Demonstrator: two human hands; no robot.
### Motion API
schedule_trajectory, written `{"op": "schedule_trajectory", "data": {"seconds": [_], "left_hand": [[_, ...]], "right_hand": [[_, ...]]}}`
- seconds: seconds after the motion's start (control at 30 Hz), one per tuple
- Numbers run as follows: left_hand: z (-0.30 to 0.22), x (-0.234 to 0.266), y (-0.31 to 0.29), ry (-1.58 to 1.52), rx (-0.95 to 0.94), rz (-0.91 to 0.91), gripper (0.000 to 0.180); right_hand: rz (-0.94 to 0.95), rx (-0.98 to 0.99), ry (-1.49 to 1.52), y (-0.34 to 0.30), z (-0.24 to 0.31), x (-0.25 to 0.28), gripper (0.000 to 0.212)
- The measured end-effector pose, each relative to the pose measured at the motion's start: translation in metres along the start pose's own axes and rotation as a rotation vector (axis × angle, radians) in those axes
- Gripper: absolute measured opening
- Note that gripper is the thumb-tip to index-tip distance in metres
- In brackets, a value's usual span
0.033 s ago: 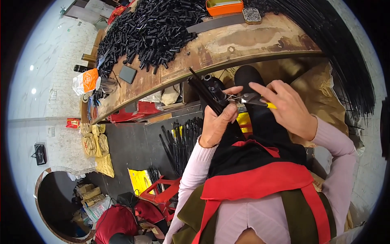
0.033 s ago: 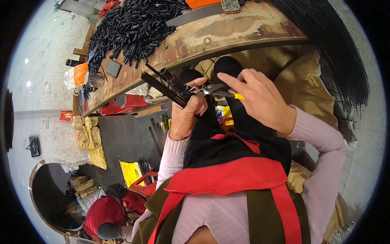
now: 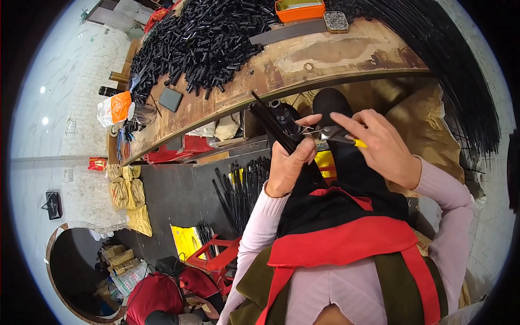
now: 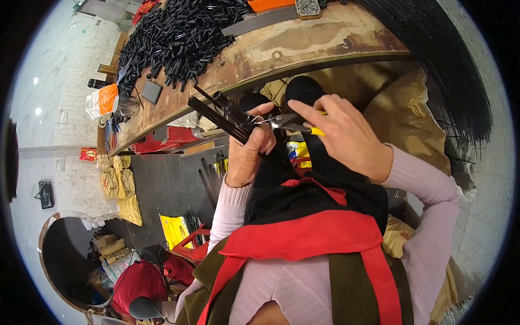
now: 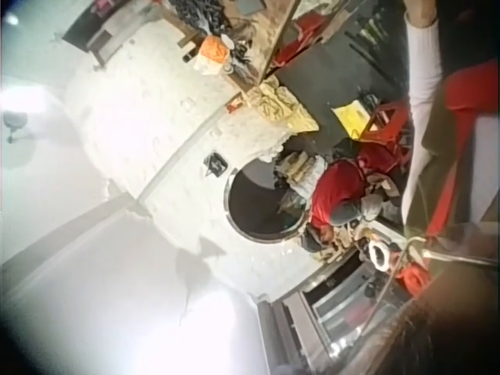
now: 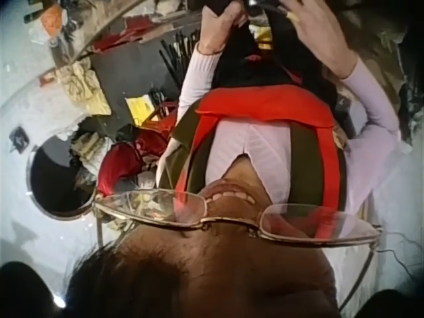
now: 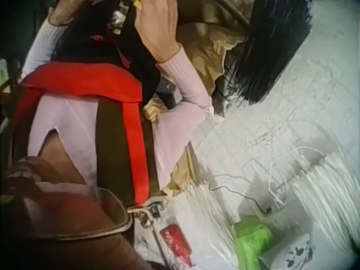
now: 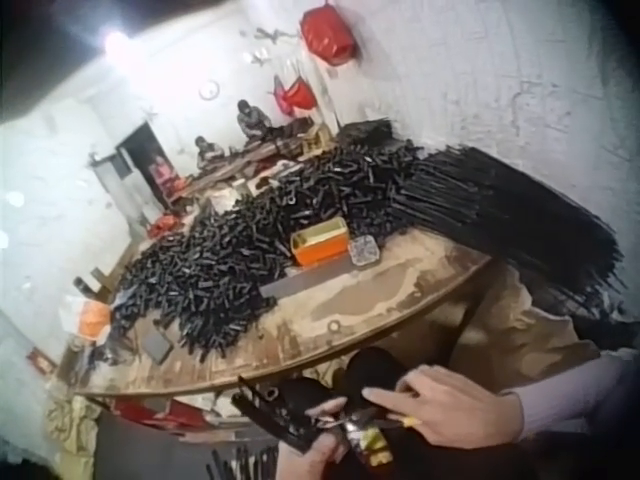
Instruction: Assembling and trimming bundles of thin black cables at a workbench fixture.
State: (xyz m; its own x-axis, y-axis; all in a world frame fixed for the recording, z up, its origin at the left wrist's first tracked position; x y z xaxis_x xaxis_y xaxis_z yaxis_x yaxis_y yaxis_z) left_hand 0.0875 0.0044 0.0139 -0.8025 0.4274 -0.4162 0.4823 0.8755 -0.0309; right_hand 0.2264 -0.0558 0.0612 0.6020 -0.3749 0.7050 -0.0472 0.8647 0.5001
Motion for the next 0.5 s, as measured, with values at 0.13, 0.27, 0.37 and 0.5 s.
{"op": "schedule_trajectory", "data": {"seconds": [0.13, 0.27, 0.37, 0.5], "left_hand": [[0.006, 0.005, -0.001, 0.06, 0.031, -0.05, 0.06], [0.007, -0.003, 0.003, 0.025, 0.039, 0.016, 0.057], [0.002, 0.001, 0.007, 0.045, 0.052, 0.002, 0.062], [-0.004, 0.012, -0.001, 0.234, 0.07, -0.017, 0.044]], "right_hand": [[0.013, -0.005, 0.022, -0.002, 0.007, -0.008, 0.068], [-0.082, 0.073, -0.056, 0.008, 0.004, -0.005, 0.068], [-0.091, 0.171, -0.196, 0.018, 0.009, 0.007, 0.064], [0.254, 0.396, -0.33, 0.03, 0.03, 0.005, 0.053]]}}
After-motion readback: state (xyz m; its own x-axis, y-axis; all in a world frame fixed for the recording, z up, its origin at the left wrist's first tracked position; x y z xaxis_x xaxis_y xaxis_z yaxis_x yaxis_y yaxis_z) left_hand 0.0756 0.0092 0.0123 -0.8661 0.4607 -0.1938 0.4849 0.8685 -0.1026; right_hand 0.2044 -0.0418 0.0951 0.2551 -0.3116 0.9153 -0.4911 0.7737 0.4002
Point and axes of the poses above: each hand's wrist, its own y-axis towards the middle knuckle, its own x-axis out of the back of the hand, z = x × y, the point moved 9 cm from there along y, towards the middle knuckle, and after that the axes turned 12 degrees about -z, right-handed, at the moved point
